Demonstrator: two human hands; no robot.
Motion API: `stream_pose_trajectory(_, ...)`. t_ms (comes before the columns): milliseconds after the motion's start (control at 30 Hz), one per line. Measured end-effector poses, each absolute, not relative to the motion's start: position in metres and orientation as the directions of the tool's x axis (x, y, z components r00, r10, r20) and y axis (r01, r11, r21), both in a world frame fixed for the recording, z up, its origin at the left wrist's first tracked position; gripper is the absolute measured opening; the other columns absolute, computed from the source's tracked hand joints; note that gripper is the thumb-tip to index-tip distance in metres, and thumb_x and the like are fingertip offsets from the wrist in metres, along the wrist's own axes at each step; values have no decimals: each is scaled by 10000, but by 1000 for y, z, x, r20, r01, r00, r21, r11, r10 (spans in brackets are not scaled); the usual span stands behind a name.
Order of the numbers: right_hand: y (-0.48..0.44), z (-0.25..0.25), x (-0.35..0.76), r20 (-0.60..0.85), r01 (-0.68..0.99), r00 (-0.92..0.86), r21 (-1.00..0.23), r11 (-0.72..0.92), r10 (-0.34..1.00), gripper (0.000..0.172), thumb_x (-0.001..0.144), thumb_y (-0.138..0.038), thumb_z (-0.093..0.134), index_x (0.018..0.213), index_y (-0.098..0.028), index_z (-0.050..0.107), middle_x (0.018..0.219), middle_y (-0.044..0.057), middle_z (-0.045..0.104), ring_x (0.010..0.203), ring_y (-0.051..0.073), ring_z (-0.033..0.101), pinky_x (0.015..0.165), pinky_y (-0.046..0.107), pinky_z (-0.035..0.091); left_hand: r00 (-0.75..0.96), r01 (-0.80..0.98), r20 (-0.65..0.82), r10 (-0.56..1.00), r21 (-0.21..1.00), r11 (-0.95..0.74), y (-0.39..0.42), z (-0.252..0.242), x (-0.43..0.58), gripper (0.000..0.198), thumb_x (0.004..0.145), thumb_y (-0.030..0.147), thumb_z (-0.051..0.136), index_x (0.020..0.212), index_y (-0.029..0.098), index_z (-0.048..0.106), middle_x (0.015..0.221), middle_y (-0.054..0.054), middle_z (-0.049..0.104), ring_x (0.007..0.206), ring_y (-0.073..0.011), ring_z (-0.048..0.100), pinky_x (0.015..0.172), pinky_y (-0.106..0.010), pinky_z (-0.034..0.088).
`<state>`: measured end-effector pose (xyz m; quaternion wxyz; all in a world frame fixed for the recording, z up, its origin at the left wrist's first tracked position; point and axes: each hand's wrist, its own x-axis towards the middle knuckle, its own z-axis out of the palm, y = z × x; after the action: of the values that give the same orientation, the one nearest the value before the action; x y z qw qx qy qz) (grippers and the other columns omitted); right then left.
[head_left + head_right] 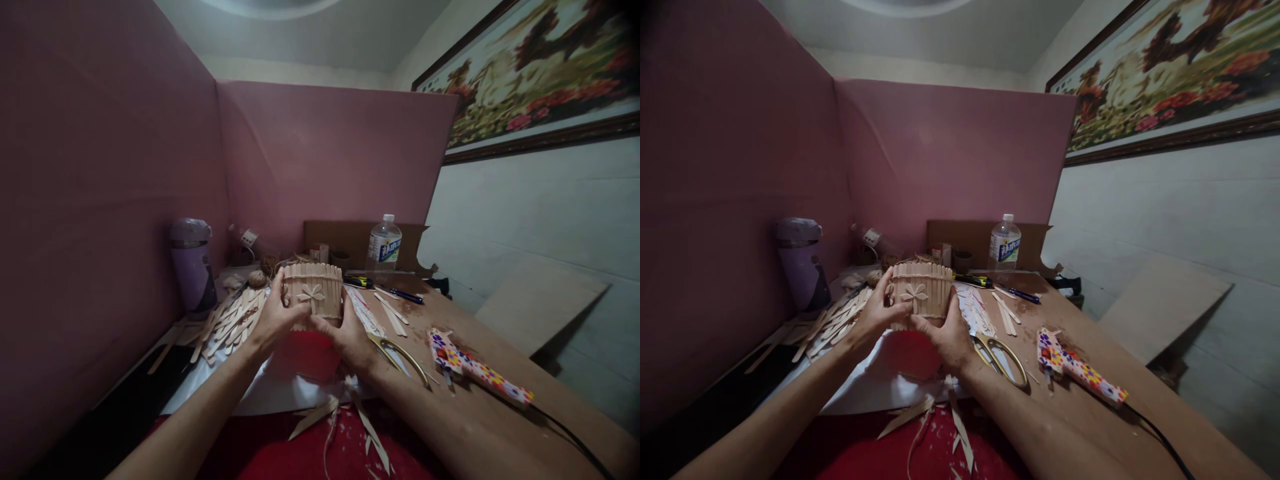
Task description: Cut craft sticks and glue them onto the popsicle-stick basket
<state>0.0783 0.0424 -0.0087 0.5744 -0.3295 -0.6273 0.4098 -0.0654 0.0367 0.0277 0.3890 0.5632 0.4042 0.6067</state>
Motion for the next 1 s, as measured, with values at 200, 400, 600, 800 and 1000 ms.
stream_pose_trajectory(200,43,-9,80,452,-58,-166,-892,449,876,750,652,-383,720,1292,-240,357,1208,78,570,1105,234,535,943,395,408,-131,13,369,920,929,-371,41,24,-65,970,545,154,635,1402,118,181,1173,-138,555,980,-234,580,809,-317,480)
stream_pose_trajectory(400,44,-9,78,444,-5,-114,-895,446,889,791,637,-398,733,1308,-247,342,1241,90,541,1099,241,536,930,398,416,-110,-32,364,925,929,-369,42,20,-70,855,601,231,632,1377,160,280,1269,-130,496,1121,-268,501,900,-359,430)
stream_pose_trajectory(600,44,-8,78,436,-43,-109,-900,434,893,753,643,-391,727,1283,-241,359,1199,87,575,1051,232,569,893,377,442,-297,99,494,817,867,-488,42,20,-76,524,689,270,531,1205,193,492,1232,-97,515,1131,-252,478,907,-375,402)
stream_pose_trajectory(800,47,-7,80,396,-92,-137,-918,387,908,682,662,-385,714,1244,-232,393,1174,78,597,1031,226,584,876,366,457,-382,368,698,606,716,-593,49,22,-84,158,724,258,447,671,179,573,867,-45,608,894,-194,541,849,-323,390)
stream_pose_trajectory(1000,50,-6,82,363,-89,-152,-931,354,919,687,668,-411,703,1254,-233,392,1169,84,601,1039,229,581,902,380,440,-441,349,627,643,779,-521,57,20,-88,184,764,261,373,650,190,499,665,-8,544,672,-156,503,676,-276,382)
